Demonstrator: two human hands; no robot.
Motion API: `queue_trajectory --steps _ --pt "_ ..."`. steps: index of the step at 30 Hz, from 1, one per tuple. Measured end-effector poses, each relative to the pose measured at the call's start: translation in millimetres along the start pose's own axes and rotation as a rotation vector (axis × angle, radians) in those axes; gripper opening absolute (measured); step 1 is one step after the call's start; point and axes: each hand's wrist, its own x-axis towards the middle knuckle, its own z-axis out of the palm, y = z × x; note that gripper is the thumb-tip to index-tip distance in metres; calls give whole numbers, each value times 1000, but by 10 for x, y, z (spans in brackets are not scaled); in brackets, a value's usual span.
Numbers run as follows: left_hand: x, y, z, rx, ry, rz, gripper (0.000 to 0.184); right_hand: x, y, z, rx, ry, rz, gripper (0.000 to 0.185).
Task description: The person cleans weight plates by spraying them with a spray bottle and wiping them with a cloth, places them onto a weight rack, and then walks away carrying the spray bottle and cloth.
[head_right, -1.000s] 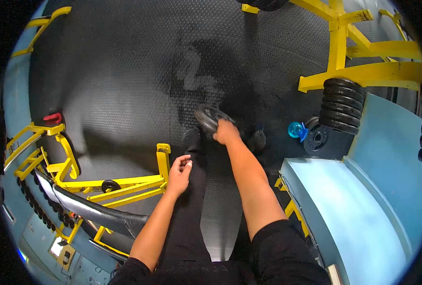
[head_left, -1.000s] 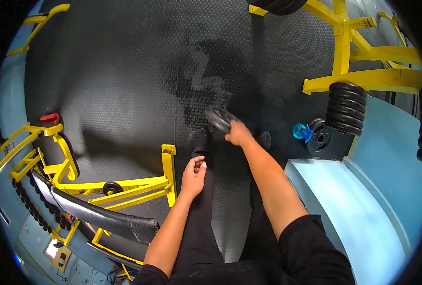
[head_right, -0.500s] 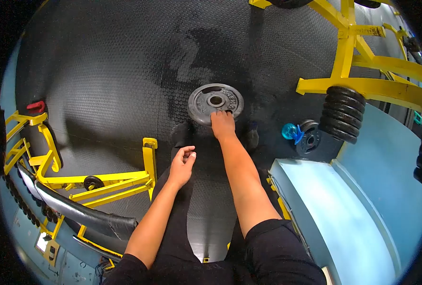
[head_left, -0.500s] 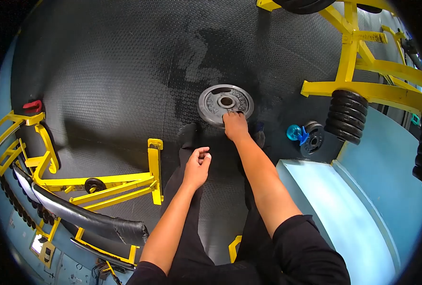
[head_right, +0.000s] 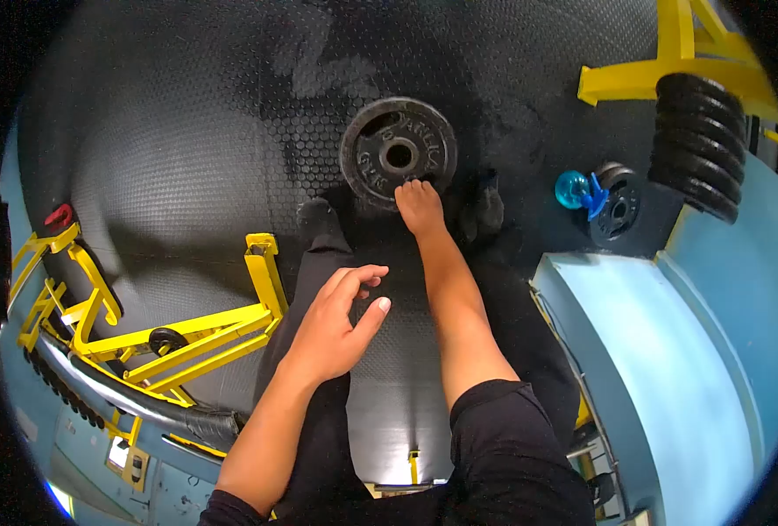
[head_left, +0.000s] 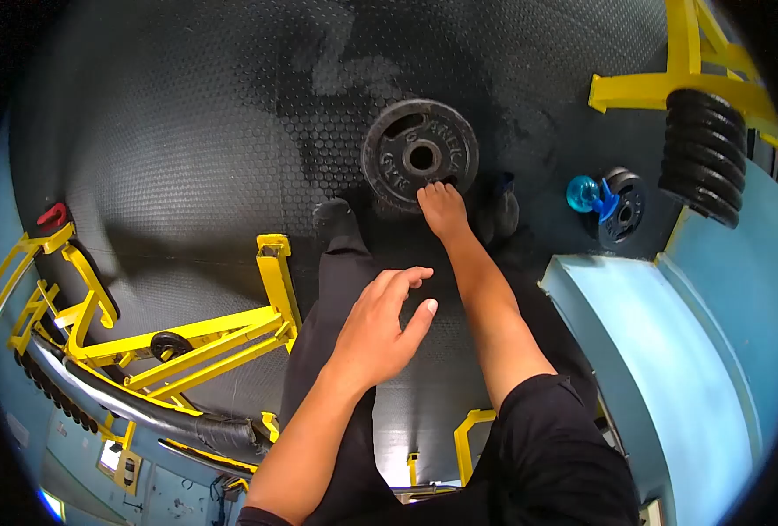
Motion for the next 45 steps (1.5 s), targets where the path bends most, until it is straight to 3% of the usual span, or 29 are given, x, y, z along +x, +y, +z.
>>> queue_trajectory --steps 3,6,7,9,12,15,17,20,21,22,24,26,27,29,31,33,36,38,39,40,41,42,43,45 --pt "-51 -76 18 57 -67 8 40 -181 -77 -23 25 25 -21 2" --pt "-92 -150 161 59 -42 -39 41 -508 -116 -355 275 10 270 18" --pt "-109 -139 225 40 -33 -78 41 -670 -57 -449 261 20 275 18" --pt "-159 -145 364 49 -21 -64 41 -986 162 -462 422 284 651 27" --pt "-238 -185 630 -10 86 -88 40 -1455 812 -462 545 332 1186 51" --pt "-476 -171 875 -1 163 -131 39 -1804 1522 -455 520 642 1410 72" --pt "-653 -208 1006 5 140 -127 38 -1900 1949 -532 520 676 1419 84" --pt "-711 -433 1199 26 121 -81 37 -1886 2376 -599 425 665 1211 91" --pt "-738 -523 1269 28 114 -73 37 -1885 2549 -532 427 629 1099 68" --pt "-776 -577 1314 27 111 -87 37 -1898 2623 -523 473 589 1125 56" --pt "-753 -625 1340 31 7 -132 39 -1844 2570 -565 524 541 1120 47" --pt "-724 -754 1338 29 7 -88 40 -1736 2339 -619 234 557 886 33" --pt "-671 -817 1314 30 -10 -32 41 -1658 2121 -724 243 573 872 33" --pt "-496 -863 1226 43 -5 -5 47 -1546 1617 -960 349 556 674 27" --pt "-273 -922 1151 280 48 210 58 -1401 1185 -1230 482 423 523 27" --pt "-43 -706 984 782 203 370 70 -1239 818 -1462 652 322 312 28" --pt "492 -677 940 826 412 461 75 -959 425 -1634 931 142 190 28" --pt "823 -750 907 525 379 411 71 -762 249 -1631 1111 80 175 33" --pt "934 -761 846 536 403 420 71 -672 194 -1632 1204 56 184 39" --pt "1034 -767 795 311 284 419 68 -596 190 -1591 1198 73 161 39" --pt "1150 -772 752 93 159 421 66 -515 207 -1548 1180 210 -35 50" --pt "1217 -770 800 -65 176 517 63 -416 235 -1500 1147 350 -235 61" --pt "1285 -773 850 -215 181 619 60 -333 250 -1435 1122 325 -279 75" --pt "1332 -802 913 -115 87 602 68 -138 399 -1271 918 314 -210 66"
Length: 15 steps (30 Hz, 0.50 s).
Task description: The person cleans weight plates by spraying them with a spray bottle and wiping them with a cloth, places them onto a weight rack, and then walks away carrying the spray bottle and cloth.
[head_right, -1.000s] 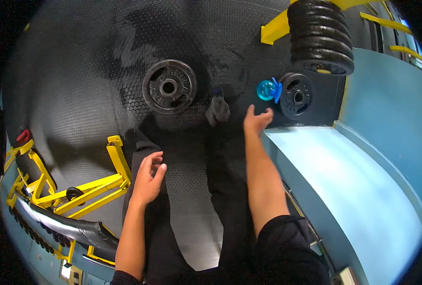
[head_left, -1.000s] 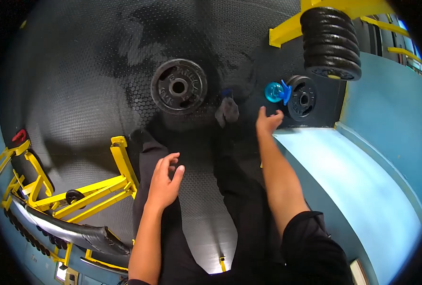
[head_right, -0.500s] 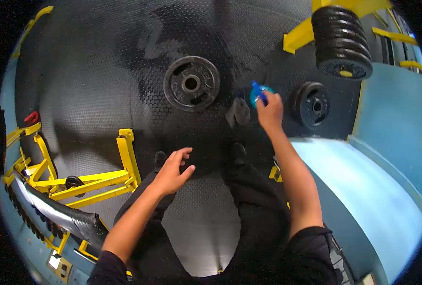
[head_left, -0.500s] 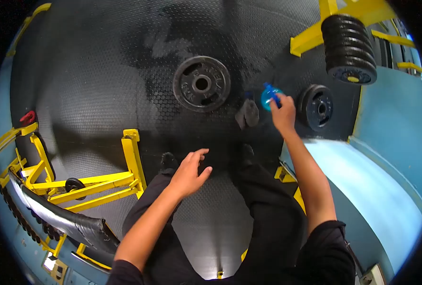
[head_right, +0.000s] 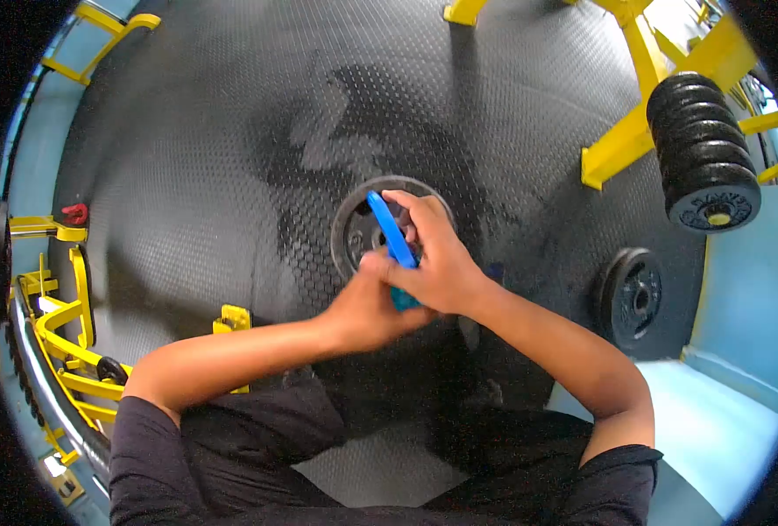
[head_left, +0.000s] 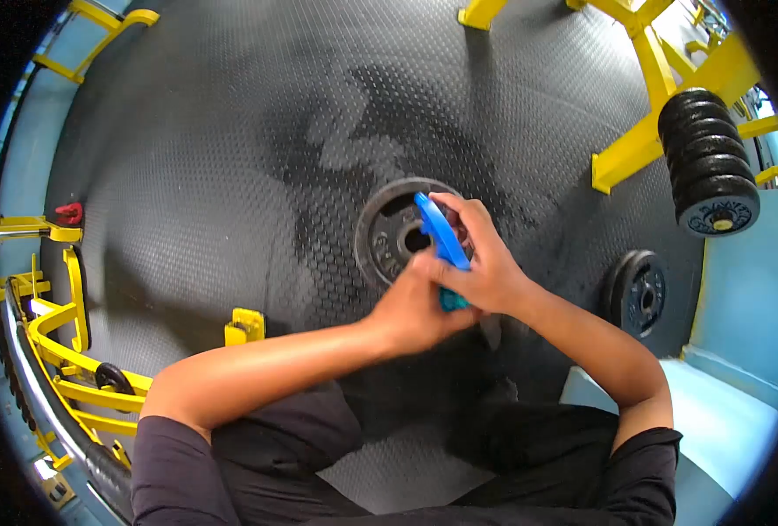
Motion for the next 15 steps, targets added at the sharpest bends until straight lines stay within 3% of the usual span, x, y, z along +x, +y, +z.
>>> queue_trajectory --steps 1,3,4,5,6,8,9,12,15 --pt "-29 -106 100 130 49 -19 81 42 137 43 -16 8 -35 66" --pt "-13 -341 105 176 -14 26 83 118 339 101 26 -66 -68 55" --pt "17 -456 84 204 -90 31 85 174 391 57 106 -276 76 42" --pt "60 -553 -75 308 -316 7 87 194 498 56 1 -310 73 40" --pt "163 -401 -329 487 -610 -185 88 187 628 98 -90 -354 80 38" --pt "307 -513 -740 874 -812 -282 66 145 771 180 -123 -438 67 38" --pt "414 -571 -882 1053 -811 -555 51 103 782 199 -157 -498 61 39" --pt "348 -842 -1308 1223 -308 -297 41 -118 716 259 -263 -626 103 35" --pt "347 -1094 -1429 1085 -255 -288 49 -315 701 318 -321 -601 126 31"
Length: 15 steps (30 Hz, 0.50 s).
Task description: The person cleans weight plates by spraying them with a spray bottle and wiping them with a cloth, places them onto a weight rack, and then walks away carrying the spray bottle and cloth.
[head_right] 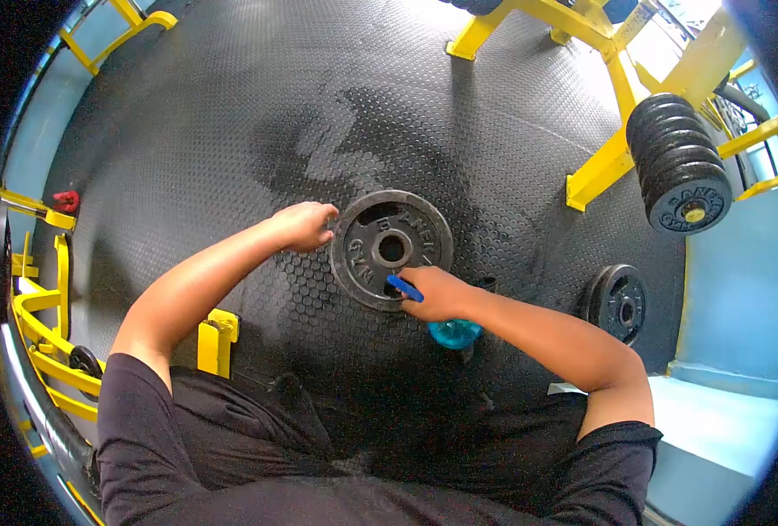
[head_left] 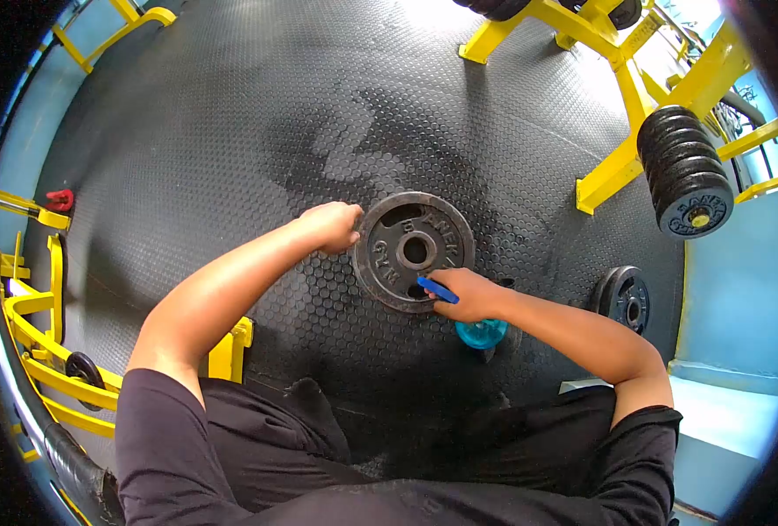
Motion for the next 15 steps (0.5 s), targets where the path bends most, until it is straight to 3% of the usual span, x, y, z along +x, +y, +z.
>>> queue_trajectory --steps 3,5,8,10,12,15 --pt "79 27 77 -29 -136 -3 53 -77 -4 166 -13 41 18 28" --pt "86 89 91 -37 -99 -6 58 -134 -30 206 -135 18 29 28" --pt "103 92 99 1 -38 -84 65 -172 -41 191 -118 94 -11 27" --pt "97 20 109 -155 -17 -52 69 -197 -14 175 -101 109 9 26" --pt "89 -9 93 -183 -33 -49 69 -236 54 118 103 157 29 25" --pt "108 -27 108 -220 -39 -44 68 -312 122 58 4 204 68 24"
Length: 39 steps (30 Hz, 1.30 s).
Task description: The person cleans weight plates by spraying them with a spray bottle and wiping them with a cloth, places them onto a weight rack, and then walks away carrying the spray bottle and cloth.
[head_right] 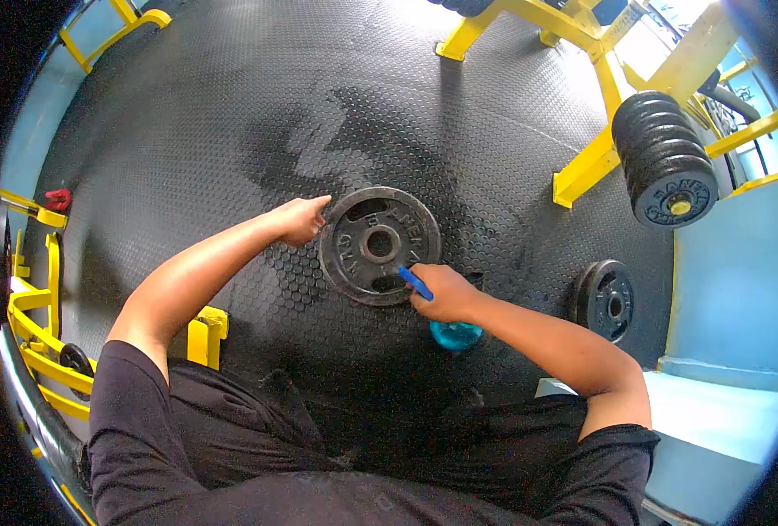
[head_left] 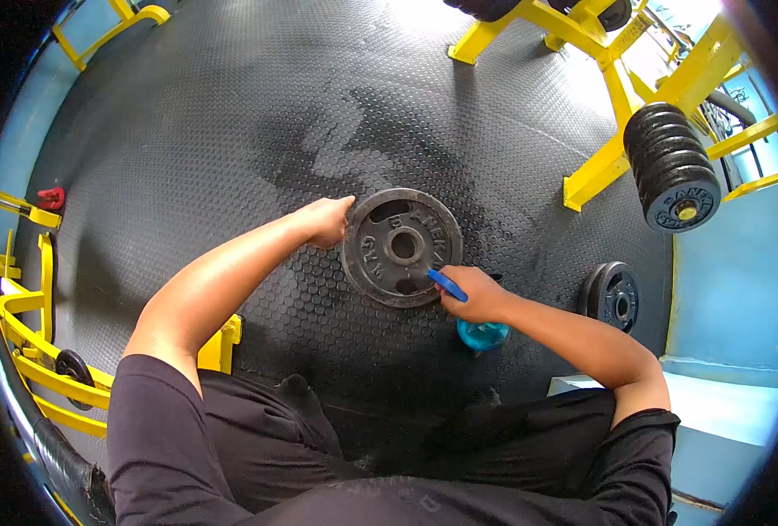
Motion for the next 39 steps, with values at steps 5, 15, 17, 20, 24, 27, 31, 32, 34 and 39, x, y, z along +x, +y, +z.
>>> queue_trajectory --steps 5,15,17,20,24,27,31,32,34,39 --pt "75 -38 71 50 97 20 66 -151 133 -195 41 82 102 24" --pt "120 55 38 105 144 -5 67 -372 537 -335 72 260 -101 18" --pt "71 145 -29 92 111 -29 68 -364 721 -510 -225 487 -119 31" --pt "98 136 -2 129 126 -6 69 -420 626 -749 -216 596 160 46" --pt "119 158 26 139 120 16 69 -404 1137 -798 -256 804 184 57" --pt "48 270 -51 155 55 -66 70 -444 1366 -877 -91 741 370 57" --pt "28 302 -64 163 43 -62 71 -533 1548 -836 65 772 301 57" --pt "47 289 -60 168 41 -65 71 -548 1580 -713 -69 1001 364 59" --pt "67 227 -60 177 44 -83 71 -639 1508 -565 -396 1138 522 57" --pt "126 246 -52 203 90 -48 68 -688 630 -44 -470 274 133 43"
